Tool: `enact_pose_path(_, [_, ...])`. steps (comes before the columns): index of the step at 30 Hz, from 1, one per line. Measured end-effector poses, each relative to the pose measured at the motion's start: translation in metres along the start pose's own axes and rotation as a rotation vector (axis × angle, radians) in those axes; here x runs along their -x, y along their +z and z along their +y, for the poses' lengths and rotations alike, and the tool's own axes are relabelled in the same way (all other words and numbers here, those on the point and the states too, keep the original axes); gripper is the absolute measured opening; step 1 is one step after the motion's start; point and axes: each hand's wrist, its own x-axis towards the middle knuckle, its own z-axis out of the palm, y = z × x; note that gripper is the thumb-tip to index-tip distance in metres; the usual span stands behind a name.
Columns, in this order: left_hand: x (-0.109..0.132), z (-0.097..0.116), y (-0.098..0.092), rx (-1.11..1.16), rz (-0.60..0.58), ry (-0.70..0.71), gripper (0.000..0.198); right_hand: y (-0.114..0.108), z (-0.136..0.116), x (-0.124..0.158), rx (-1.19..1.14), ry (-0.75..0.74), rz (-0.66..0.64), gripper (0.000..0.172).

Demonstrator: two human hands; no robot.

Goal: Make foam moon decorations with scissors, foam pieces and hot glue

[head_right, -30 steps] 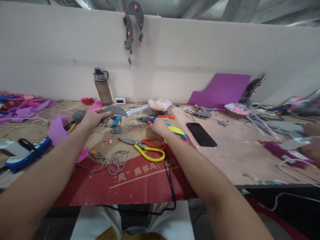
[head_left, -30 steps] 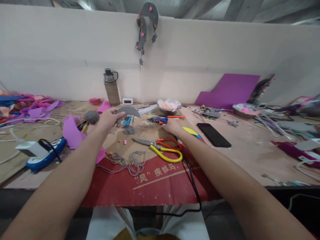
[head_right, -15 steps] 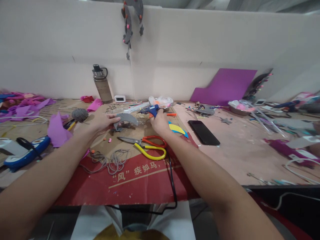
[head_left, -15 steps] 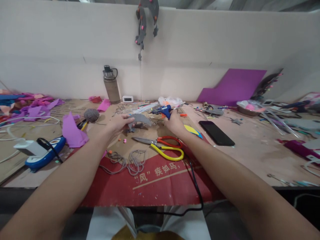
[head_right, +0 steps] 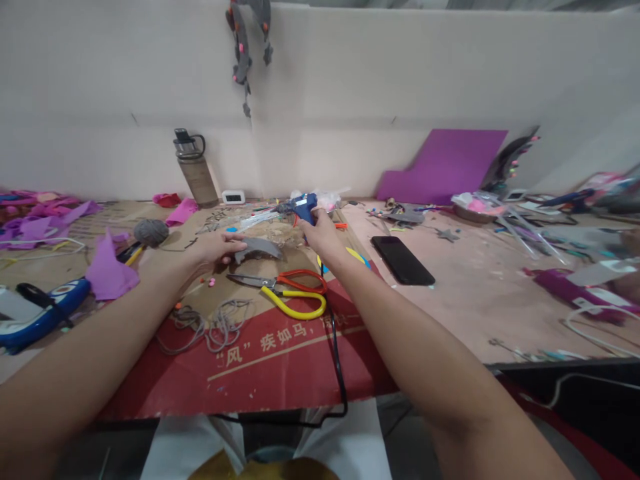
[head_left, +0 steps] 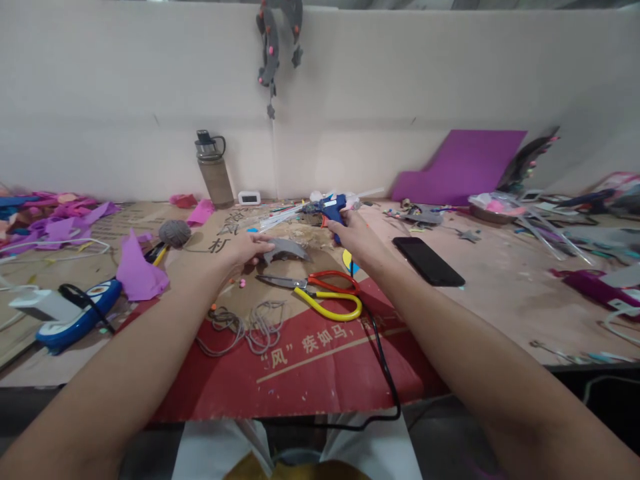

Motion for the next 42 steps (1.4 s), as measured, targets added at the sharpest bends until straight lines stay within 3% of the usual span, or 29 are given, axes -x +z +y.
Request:
enact_pose_path(4, [0.007,0.004,0.002,-0.024,-0.059,-0.043,0.054,0.0,-0.011,0.007,-0.085,0.018,0.0,0.019])
enact_pose_path(8, [0.022,0.011,0.01,-0.203,0.074,0.014,0.052,0.001,-0.016,0.01,-0.071,0.034,-0.033,0.017])
enact_pose_path(11, [0.024,0.013,0.012,-0.226,0.099,0.026,0.049,0.002,-0.015,0.01,-0.079,0.053,-0.015,0.017])
enact_pose_path(18, [0.004,0.021,-0.002,0.299,0.059,0.198,0.033,0.0,-0.003,0.0,-0.182,0.047,0.029,0.02])
enact_pose_path(22, [0.008,0.034,-0.009,0.401,-0.005,0.29,0.027,-0.003,0.001,-0.004,-0.232,0.06,0.071,0.023])
enact_pose_path(25, [0.018,0.044,-0.015,0.5,0.018,0.316,0.027,-0.004,0.0,-0.004,-0.218,0.068,0.063,0.025])
enact_pose_path(31, [0.037,0.061,-0.038,0.559,0.13,0.304,0.022,-0.004,-0.004,0.0,-0.219,0.054,0.053,0.025])
enact_pose_path(38, [0.077,0.078,-0.079,0.352,0.234,0.356,0.03,-0.002,-0.007,0.004,-0.171,0.031,0.05,0.024])
enact_pose_path(42, [0.092,0.079,-0.103,0.261,0.219,0.365,0.032,0.001,-0.005,0.002,-0.187,0.018,0.055,0.02])
